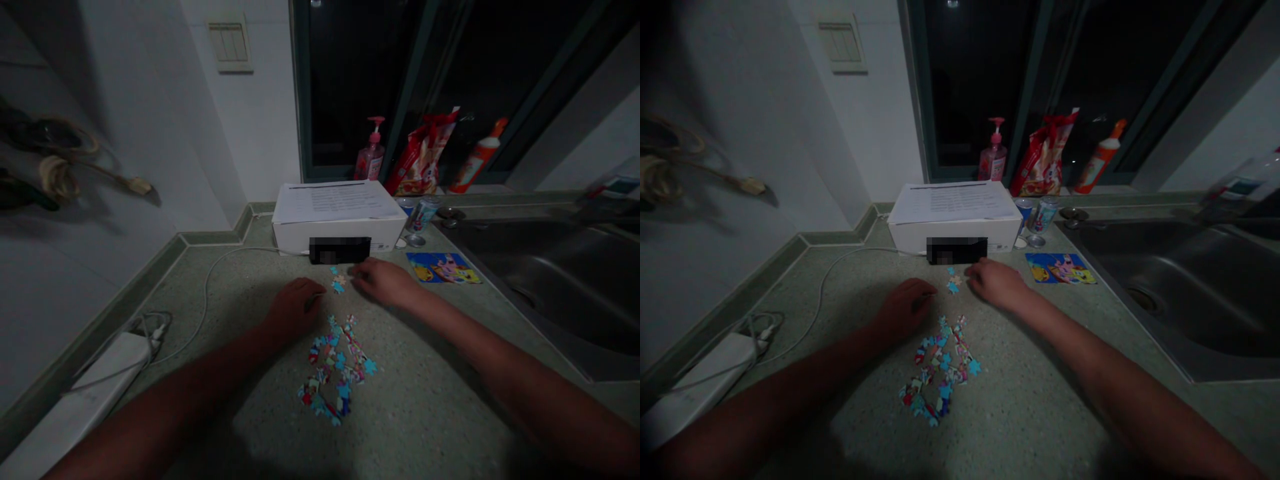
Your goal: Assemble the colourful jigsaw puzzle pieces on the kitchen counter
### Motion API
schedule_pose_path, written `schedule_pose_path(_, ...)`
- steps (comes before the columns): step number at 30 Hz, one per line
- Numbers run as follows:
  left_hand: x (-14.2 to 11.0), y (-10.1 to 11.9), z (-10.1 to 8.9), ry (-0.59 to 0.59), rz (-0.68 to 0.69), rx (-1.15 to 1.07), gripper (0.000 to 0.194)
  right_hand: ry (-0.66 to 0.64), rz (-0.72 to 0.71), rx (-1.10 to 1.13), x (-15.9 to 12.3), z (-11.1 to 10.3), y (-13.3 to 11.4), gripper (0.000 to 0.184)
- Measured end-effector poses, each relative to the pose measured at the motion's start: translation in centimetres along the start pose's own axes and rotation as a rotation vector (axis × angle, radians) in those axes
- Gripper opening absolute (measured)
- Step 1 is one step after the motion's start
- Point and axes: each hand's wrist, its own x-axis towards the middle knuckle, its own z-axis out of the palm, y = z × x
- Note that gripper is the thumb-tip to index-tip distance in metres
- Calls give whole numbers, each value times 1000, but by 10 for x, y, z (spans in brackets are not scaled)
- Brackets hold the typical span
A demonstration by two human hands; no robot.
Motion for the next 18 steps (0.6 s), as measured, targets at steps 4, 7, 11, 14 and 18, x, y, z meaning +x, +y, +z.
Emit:
schedule_pose_path(4,0,6,-4,-20,-27,-13,23,88,-54,35,3,23,-19,38)
schedule_pose_path(7,0,7,-5,-29,-39,-29,22,69,-59,25,5,30,-26,37)
schedule_pose_path(11,1,8,-6,-33,-62,-49,26,59,-56,23,6,32,-27,31)
schedule_pose_path(14,2,10,-7,-30,-60,-56,29,75,-53,3,5,31,-26,28)
schedule_pose_path(18,2,11,-7,-18,-49,-34,29,152,-82,91,4,33,-24,26)
